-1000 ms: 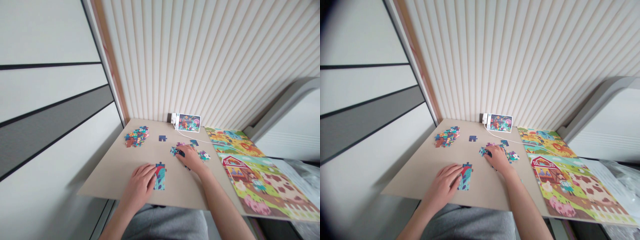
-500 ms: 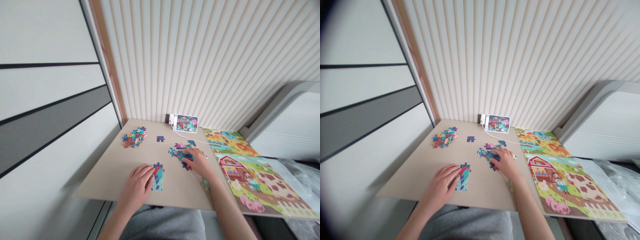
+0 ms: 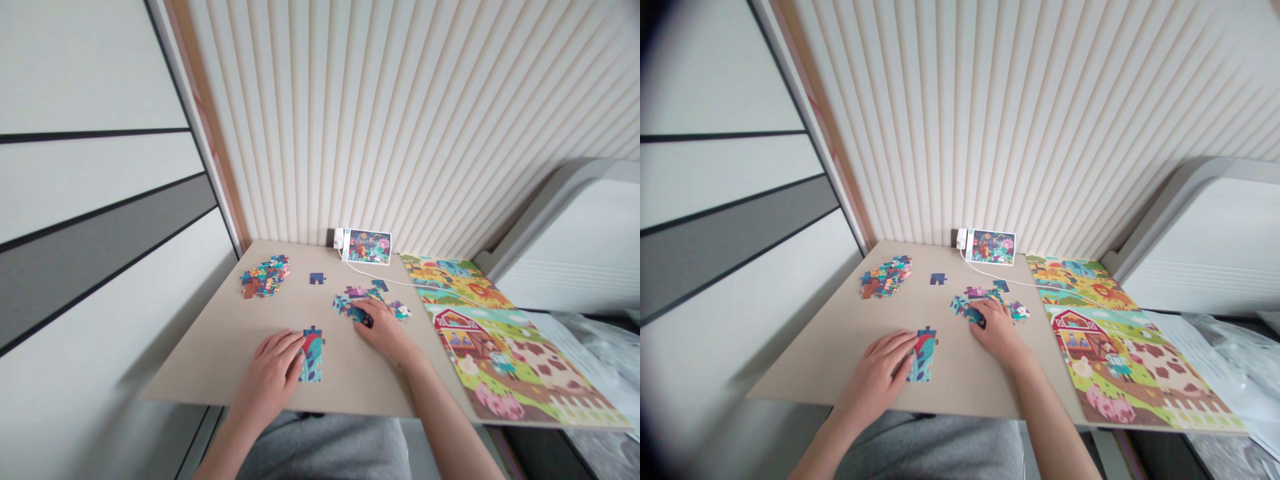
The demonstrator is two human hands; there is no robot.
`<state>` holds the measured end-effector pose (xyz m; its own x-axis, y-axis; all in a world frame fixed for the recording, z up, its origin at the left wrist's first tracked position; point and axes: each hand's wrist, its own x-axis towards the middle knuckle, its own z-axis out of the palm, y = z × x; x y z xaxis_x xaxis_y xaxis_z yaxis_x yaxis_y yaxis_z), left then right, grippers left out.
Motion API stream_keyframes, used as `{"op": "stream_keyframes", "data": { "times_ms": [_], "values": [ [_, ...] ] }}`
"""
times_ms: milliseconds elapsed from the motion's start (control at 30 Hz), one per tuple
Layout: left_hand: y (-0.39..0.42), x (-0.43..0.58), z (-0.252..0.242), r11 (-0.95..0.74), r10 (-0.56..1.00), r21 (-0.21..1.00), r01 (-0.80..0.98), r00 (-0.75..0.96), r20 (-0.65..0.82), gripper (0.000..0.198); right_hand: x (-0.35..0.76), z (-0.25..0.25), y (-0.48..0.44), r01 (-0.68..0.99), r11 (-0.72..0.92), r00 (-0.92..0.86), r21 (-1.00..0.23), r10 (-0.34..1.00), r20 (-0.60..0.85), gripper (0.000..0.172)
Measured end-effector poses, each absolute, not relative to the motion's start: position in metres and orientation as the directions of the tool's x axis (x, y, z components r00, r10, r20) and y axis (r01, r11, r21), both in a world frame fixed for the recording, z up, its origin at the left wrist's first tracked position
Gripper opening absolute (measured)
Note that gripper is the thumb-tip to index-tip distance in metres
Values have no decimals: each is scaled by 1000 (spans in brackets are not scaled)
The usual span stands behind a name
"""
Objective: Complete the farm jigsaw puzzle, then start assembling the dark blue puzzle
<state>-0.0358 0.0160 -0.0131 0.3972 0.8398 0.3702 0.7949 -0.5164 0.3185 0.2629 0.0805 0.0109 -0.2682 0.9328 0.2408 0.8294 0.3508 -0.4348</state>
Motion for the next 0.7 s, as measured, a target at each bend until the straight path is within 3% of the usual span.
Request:
{"op": "stream_keyframes", "data": {
  "times_ms": [300,467,600,700],
  "values": [
    [16,-36,-14,-532,827,313,787,404,390,37,261,15,79,752,363,-267,-549,931,250,48],
    [16,-36,-14,-527,832,307,793,406,379,38,273,19,84,664,380,-169,-644,915,366,44],
    [16,-36,-14,-537,824,296,790,415,387,38,294,12,93,797,179,113,-577,894,434,42],
    [16,-36,-13,-539,820,294,789,413,396,38,302,4,95,860,72,163,-505,899,406,41]
  ]
}}
